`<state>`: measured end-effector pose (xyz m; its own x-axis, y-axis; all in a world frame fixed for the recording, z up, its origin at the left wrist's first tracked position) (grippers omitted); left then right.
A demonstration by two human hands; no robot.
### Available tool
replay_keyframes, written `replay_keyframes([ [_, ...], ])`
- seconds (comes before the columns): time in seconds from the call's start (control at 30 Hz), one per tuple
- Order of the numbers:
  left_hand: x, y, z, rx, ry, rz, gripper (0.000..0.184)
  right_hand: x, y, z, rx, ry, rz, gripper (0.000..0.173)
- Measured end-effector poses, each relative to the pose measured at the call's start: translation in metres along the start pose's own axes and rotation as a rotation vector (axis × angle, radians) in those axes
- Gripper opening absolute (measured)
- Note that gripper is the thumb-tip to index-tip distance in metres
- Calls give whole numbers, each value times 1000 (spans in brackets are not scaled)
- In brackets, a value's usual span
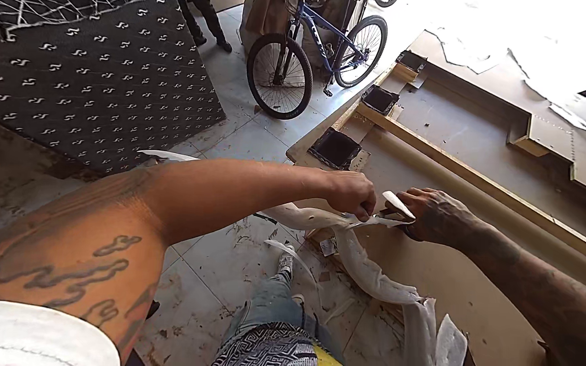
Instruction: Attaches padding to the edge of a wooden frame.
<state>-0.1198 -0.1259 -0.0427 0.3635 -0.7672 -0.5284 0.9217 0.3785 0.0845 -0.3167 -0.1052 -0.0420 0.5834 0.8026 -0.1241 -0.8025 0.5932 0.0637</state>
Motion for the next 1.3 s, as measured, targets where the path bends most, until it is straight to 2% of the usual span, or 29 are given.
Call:
replay_keyframes([
  [0.1,3,0,0,-5,26,-8,19,-1,-8,-2,64,2,31,15],
  [0.23,10,4,5,-74,43,25,19,-3,0,0,2,-69,59,17],
  [0.33,9,26,12,-156,6,184,25,0,20,7,23,-96,-12,29],
  [0.43,2,55,2,-34,-102,353,40,7,41,4,30,-81,-32,38],
  [0.5,-1,63,-8,50,-133,391,31,17,43,3,7,-90,-38,38],
  [0.6,3,62,-10,67,-112,390,18,25,31,-3,-14,-102,-31,39],
  [0.77,13,59,-1,75,-27,419,16,20,20,-1,16,-163,-38,39],
  [0.97,28,61,2,58,75,513,14,9,35,-4,-24,-85,-93,45],
  [1.1,29,61,3,61,88,554,15,7,36,-1,-98,-82,-109,42],
  [1.2,29,63,5,50,103,553,16,14,30,-1,-83,-71,-139,43],
  [1.3,28,59,7,54,72,522,17,31,11,-2,-75,-111,-137,36],
])
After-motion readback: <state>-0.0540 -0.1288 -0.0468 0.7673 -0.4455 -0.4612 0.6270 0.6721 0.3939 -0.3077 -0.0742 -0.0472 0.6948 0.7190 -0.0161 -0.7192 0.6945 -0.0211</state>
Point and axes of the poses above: each hand's wrist, its own y-axis away from the middle knuckle, its own z-axis out of the back of the hand, x = y × z, the point moved 4 cm from there along -y, towards the middle knuckle, and after that the axes turned 5 degrees about -x, right-handed, at the moved point
